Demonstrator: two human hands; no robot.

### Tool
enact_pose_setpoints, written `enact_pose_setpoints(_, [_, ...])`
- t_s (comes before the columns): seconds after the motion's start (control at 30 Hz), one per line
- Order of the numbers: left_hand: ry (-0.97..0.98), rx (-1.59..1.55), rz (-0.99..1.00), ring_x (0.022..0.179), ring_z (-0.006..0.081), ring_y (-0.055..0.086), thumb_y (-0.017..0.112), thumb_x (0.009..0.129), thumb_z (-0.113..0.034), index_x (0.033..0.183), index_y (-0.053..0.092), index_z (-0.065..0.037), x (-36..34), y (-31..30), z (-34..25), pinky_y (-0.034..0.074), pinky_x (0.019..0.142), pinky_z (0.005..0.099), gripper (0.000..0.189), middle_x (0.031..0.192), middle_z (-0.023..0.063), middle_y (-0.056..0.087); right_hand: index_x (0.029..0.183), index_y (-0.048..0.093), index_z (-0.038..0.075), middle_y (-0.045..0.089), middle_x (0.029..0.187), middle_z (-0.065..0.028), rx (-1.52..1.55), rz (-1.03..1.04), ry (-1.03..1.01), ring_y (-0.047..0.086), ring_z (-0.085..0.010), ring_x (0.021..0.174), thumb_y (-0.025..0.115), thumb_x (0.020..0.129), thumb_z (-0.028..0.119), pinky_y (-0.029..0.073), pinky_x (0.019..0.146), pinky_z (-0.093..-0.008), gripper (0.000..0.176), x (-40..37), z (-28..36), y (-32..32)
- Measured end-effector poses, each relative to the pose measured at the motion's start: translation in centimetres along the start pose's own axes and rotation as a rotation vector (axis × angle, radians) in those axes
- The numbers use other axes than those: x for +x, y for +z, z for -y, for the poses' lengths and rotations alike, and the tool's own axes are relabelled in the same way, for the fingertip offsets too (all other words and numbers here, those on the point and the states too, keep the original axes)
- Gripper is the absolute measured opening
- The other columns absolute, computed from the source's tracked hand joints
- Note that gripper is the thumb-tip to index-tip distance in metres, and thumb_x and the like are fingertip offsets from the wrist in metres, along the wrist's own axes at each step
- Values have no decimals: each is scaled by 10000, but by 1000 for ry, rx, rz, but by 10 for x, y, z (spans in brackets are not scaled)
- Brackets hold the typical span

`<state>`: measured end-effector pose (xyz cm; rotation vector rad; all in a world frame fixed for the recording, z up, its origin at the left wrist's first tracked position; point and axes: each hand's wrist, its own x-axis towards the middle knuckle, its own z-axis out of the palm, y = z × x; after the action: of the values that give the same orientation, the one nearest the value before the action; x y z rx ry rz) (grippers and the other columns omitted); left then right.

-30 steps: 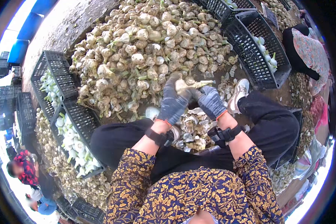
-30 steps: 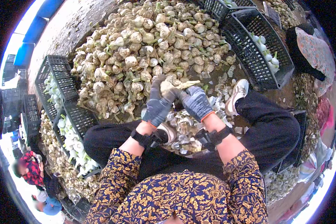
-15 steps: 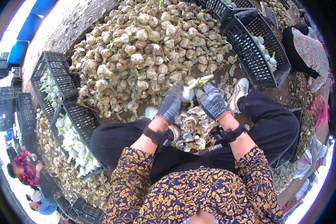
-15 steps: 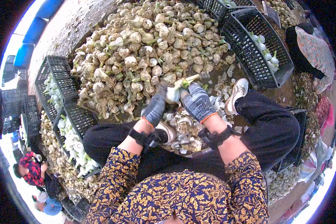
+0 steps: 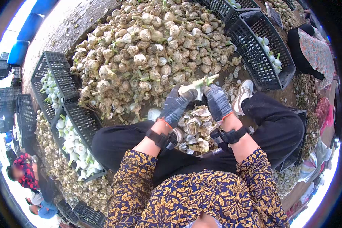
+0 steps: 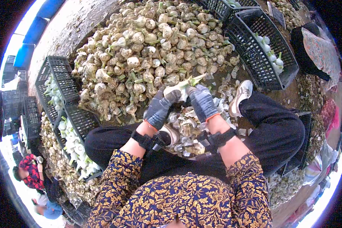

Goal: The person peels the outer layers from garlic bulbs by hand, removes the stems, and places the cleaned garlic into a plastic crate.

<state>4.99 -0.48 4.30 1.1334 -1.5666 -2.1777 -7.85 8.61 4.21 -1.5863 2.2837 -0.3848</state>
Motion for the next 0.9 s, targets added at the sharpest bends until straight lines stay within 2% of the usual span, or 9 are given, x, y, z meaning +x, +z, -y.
enact_pose_setpoints(0.13, [-271,-827,204,816,214,596,496,853,-283,1116,463,-40,8,-9,15,510,675,322,359,955,104,583,910,546,-18,594,848,-132,1274,-254,208,583,-236,714,504,814,125,461,630,-321,178,-6,-13,45])
enact_pose_setpoints(0.27, [-148,-709,201,803,192,596,502,847,-317,1165,419,-80,6,-6,10,511,623,306,405,970,82,573,934,556,-14,598,812,-99,527,-149,86,553,-145,757,477,833,91,448,680,-279,166,-1,-27,28])
enact_pose_setpoints(0.37, [-213,-412,101,769,174,587,502,848,-329,1175,411,-79,3,-2,6,504,595,286,421,970,59,567,933,553,-11,589,790,-98,1067,-267,343,550,-156,752,454,841,93,443,677,-282,170,-6,10,3])
enact_pose_setpoints(0.43, [-230,-310,91,739,151,574,499,854,-319,1166,432,-86,6,-3,8,498,584,274,395,931,47,572,946,553,-13,585,805,-83,291,-152,65,539,-145,744,440,848,92,438,679,-269,183,-9,1,6])
enact_pose_setpoints(0.5, [-278,-480,-25,702,137,564,496,858,-315,1137,467,-87,15,-6,16,498,578,271,362,894,43,577,911,537,23,541,807,-43,747,-355,-27,504,-135,679,414,868,153,447,627,-271,184,-13,6,8])
enact_pose_setpoints(0.57, [-236,-536,-55,706,137,571,485,864,-302,1078,507,-86,17,-8,18,500,587,277,305,876,44,584,961,530,14,581,922,-97,1841,-245,444,576,-209,787,422,866,176,491,660,-319,217,-8,7,-2])
enact_pose_setpoints(0.7, [-201,-720,-114,703,166,582,467,871,-291,1009,527,-90,25,-15,25,506,594,299,251,874,56,592,1012,514,-20,589,931,-156,1525,-270,618,583,-272,863,434,847,181,492,679,-336,272,-21,-56,16])
enact_pose_setpoints(0.77, [-212,-761,-142,686,174,583,453,873,-336,981,541,-88,24,-15,22,508,592,314,284,871,54,593,995,534,-59,581,953,-199,-152,-46,165,580,-315,861,465,821,313,463,763,-387,416,-28,-84,40])
enact_pose_setpoints(0.9, [-164,-658,-184,694,171,583,430,877,-381,953,552,-88,23,-14,24,496,627,299,326,875,57,595,940,586,-23,601,863,-216,-59,17,76,563,-364,862,469,803,349,428,777,-433,413,-27,-56,26])
